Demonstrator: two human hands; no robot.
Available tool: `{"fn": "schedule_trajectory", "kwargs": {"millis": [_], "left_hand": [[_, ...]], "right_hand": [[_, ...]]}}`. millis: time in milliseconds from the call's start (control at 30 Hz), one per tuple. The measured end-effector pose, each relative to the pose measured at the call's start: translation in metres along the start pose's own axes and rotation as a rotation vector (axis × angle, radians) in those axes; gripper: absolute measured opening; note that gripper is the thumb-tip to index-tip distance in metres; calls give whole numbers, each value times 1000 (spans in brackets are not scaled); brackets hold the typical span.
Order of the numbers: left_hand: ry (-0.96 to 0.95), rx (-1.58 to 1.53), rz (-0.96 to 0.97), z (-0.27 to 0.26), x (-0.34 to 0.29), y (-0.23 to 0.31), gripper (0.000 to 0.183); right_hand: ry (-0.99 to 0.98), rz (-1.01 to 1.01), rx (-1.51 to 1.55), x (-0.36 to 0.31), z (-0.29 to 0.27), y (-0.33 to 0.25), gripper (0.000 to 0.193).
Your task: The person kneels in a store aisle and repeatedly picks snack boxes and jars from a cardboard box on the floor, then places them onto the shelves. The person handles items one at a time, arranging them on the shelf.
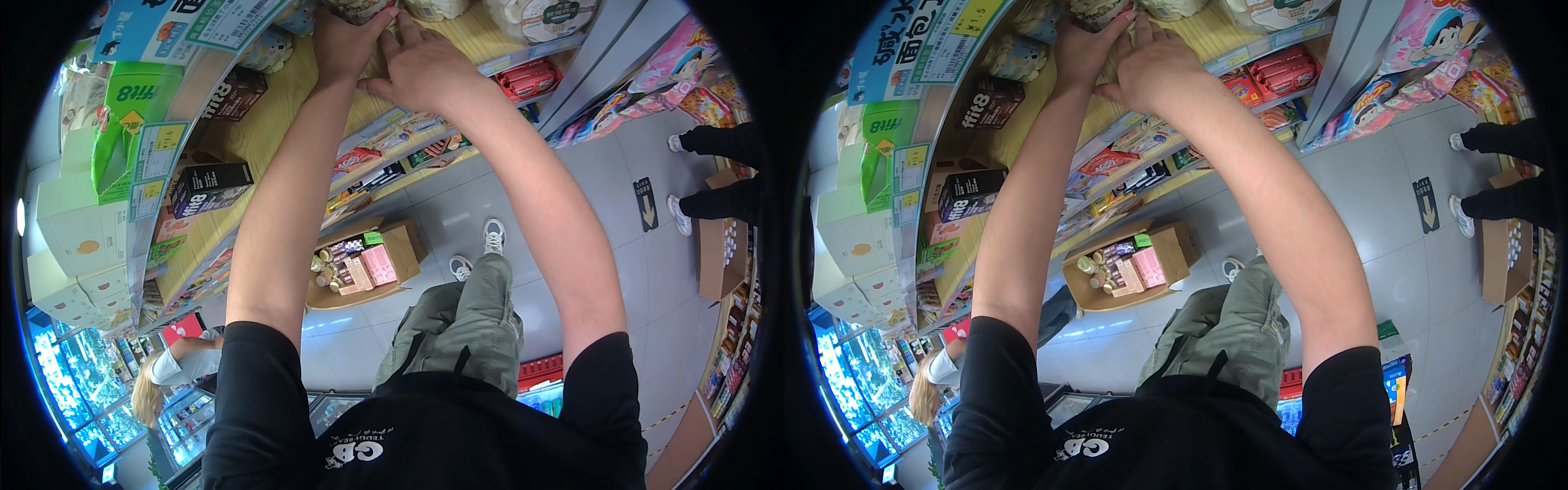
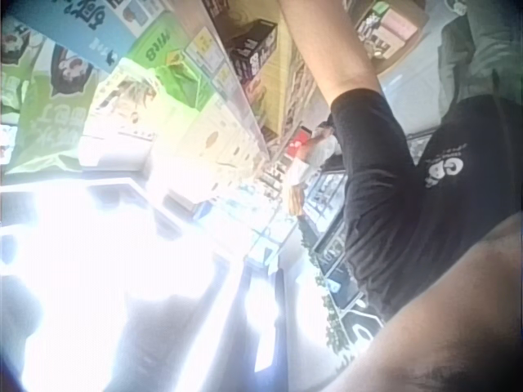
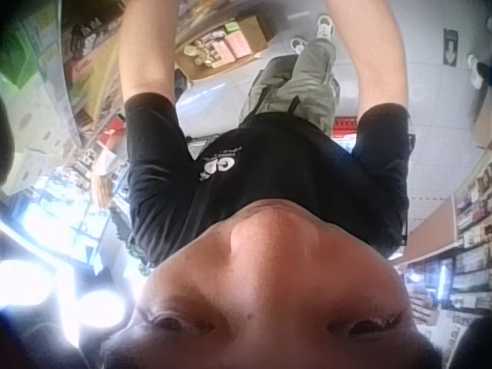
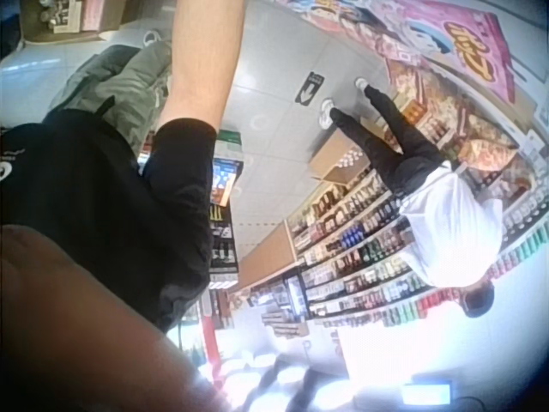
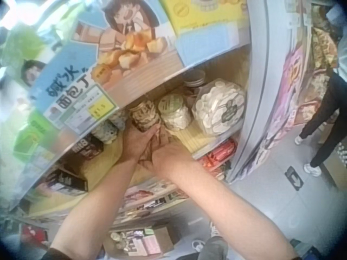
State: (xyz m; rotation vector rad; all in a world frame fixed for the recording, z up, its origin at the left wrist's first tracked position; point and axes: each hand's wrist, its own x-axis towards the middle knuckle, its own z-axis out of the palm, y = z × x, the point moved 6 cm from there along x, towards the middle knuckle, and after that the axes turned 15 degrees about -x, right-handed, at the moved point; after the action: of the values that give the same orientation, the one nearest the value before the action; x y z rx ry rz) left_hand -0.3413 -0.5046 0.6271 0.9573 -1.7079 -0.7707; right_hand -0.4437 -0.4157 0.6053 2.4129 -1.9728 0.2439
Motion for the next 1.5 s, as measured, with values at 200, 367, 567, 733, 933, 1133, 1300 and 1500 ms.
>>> {"fn": "schedule_trajectory", "kwargs": {"millis": [200,367,567,733,933,1133,1300,1500], "left_hand": [[-225,243,-199,-11,3,4,74],[272,8,-80,-58,-126,75,44],[-150,316,-353,-133,-394,74,8],[-157,484,-1323,-235,-717,20,22],[260,298,-1539,-235,-852,28,25],[570,162,-1504,-233,-833,-4,24],[530,152,-1449,-280,-833,-71,22],[479,171,-1452,-381,-832,-187,35]], "right_hand": [[125,-43,138,-14,-12,-3,78],[503,-36,470,-86,-61,-21,40],[214,4,747,-258,18,-52,12],[-641,225,770,-447,232,6,29],[-1235,137,290,-516,326,183,26],[-1111,506,457,-413,286,154,15],[-1027,591,493,-393,253,24,25],[-1031,302,264,-456,256,-111,25]]}}
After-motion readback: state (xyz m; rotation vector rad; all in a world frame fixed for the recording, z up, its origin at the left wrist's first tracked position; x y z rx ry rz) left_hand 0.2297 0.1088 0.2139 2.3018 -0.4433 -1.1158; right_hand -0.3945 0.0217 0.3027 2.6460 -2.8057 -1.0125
